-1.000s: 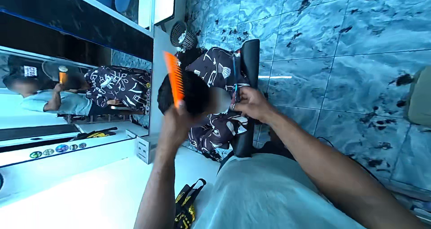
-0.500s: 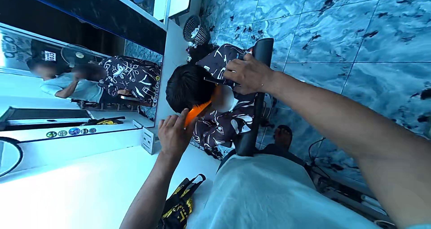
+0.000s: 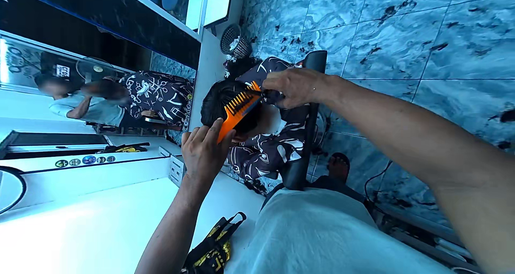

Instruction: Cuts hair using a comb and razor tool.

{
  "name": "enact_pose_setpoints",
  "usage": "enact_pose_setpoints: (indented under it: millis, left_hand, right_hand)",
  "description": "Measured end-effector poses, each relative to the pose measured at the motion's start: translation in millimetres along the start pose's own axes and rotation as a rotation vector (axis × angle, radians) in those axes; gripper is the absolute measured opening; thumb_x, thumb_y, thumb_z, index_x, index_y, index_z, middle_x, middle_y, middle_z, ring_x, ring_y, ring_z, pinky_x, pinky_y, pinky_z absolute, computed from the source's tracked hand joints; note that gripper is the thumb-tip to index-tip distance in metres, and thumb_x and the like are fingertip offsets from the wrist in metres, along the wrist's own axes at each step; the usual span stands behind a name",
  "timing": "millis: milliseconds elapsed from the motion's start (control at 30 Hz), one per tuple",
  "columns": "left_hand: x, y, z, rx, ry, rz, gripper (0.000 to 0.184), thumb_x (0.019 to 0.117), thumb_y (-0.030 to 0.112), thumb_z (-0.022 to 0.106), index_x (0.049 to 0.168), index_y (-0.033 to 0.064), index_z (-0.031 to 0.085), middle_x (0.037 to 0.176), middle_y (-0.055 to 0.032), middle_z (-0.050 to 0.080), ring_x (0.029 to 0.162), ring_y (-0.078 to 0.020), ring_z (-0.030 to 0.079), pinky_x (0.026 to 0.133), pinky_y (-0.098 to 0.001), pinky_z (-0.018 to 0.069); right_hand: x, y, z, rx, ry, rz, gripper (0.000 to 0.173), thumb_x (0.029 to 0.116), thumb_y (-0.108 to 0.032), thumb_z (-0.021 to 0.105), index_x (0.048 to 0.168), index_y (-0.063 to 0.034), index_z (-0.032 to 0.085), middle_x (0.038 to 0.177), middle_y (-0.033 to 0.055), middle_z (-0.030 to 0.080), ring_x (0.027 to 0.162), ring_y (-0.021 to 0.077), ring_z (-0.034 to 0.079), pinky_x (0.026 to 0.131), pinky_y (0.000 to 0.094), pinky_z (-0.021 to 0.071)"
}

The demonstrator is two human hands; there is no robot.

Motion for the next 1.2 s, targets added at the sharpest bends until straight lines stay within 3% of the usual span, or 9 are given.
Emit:
enact_pose_setpoints:
  millis: [333,433,500,567,700,800,967,1100,1200]
  left_hand:
    - [6.7,-4.0,-3.2,0.027,0.014,0.046,0.041,0.0964,0.044,0.068,0.116,0.0098,0.076,0.077,-0.0086,0.067,0.072,-0.0265,0.063,0.069,-0.0439,0.0453]
    - [18.3,-31.7,-6.1,-0.066,-0.097,-0.21,0.039,0.1036,0.039,0.058,0.11,0.0039,0.075,0.087,-0.0153,0.073,0.081,-0.0319,0.071,0.073,-0.0527,0.0562]
    - [18.2,-52.3,-0.7,-0.251,-0.145,-0.506,0.051,0.1122,0.037,0.035,0.102,0.0003,0.068,0.075,-0.0131,0.067,0.064,-0.0267,0.065,0.06,-0.0501,0.0538]
    - [5.4,-36.8,20.0,-0.473,-0.251,-0.623,0.057,0.113,0.041,0.025,0.104,0.001,0.065,0.07,-0.0092,0.067,0.049,-0.02,0.059,0.047,-0.0415,0.0528]
    - [-46.1,17.6,57.1,-0.329,-0.463,-0.227,0.039,0.1069,0.036,0.049,0.12,0.006,0.072,0.085,-0.01,0.069,0.072,-0.0234,0.067,0.066,-0.0453,0.0578]
    - [-64.7,28.3,42.0,-0.063,-0.277,0.067,0.042,0.1003,0.045,0.06,0.124,0.0132,0.074,0.084,-0.0084,0.069,0.077,-0.0265,0.065,0.071,-0.0461,0.0491]
    - [-37.1,10.4,12.7,0.015,-0.117,0.038,0.036,0.096,0.039,0.067,0.121,0.014,0.076,0.077,-0.0065,0.065,0.074,-0.025,0.061,0.075,-0.046,0.0453]
    - [-26.3,13.9,5.7,0.03,-0.074,0.035,0.036,0.095,0.039,0.068,0.119,0.0135,0.077,0.074,-0.0052,0.063,0.073,-0.0236,0.059,0.075,-0.0442,0.0433]
    - [-22.1,14.9,4.0,0.031,-0.05,0.028,0.035,0.095,0.038,0.069,0.118,0.0133,0.077,0.073,-0.0053,0.063,0.072,-0.0231,0.059,0.074,-0.0439,0.0432]
  right_hand:
    - [4.6,-2.8,-3.2,-0.032,-0.017,0.073,0.031,0.085,-0.001,0.068,0.115,-0.0105,0.068,0.103,0.0119,0.068,0.096,0.0322,0.069,0.082,0.0539,0.0563]
    - [-0.9,3.9,-3.7,0.061,0.082,0.132,0.032,0.087,-0.007,0.068,0.119,-0.0087,0.067,0.108,0.0128,0.067,0.1,0.0315,0.068,0.087,0.0542,0.0552]
    - [-10.7,22.2,-3.1,0.197,0.205,0.246,0.03,0.0894,-0.004,0.064,0.119,-0.005,0.066,0.107,0.0149,0.07,0.1,0.0316,0.069,0.09,0.0552,0.0555]
    - [-26.3,45.7,-2.2,0.287,0.332,0.377,0.026,0.0896,-0.004,0.062,0.115,-0.0033,0.065,0.101,0.0157,0.07,0.094,0.0314,0.069,0.086,0.0555,0.0559]
    - [-49.6,63.4,11.7,0.342,0.391,0.473,0.033,0.0907,-0.007,0.065,0.123,-0.0011,0.062,0.112,0.0174,0.068,0.102,0.0316,0.068,0.092,0.0529,0.0556]
    - [-49.9,30.7,22.6,0.002,0.332,0.243,0.025,0.093,0.005,0.057,0.111,-0.005,0.07,0.106,0.0184,0.069,0.095,0.039,0.069,0.079,0.0614,0.0535]
    - [-27.1,4.0,30.1,-0.13,0.209,0.106,0.034,0.0843,-0.007,0.068,0.118,-0.0099,0.065,0.114,0.0153,0.065,0.106,0.0357,0.065,0.083,0.0578,0.047]
    - [-19.6,2.2,27.4,-0.111,0.19,0.022,0.026,0.0861,0.003,0.065,0.11,-0.0067,0.069,0.101,0.0139,0.069,0.085,0.0327,0.068,0.073,0.0517,0.0515]
    - [-15.2,4.2,29.0,-0.076,0.136,0.019,0.036,0.0823,-0.012,0.075,0.117,-0.0088,0.065,0.109,0.0131,0.063,0.098,0.0328,0.064,0.078,0.0536,0.0478]
Point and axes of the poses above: each hand's wrist, its own x-axis towards the middle knuckle, its own z-axis out of the palm, y = z × x, the point moved 10 cm from there along x, towards the middle knuckle
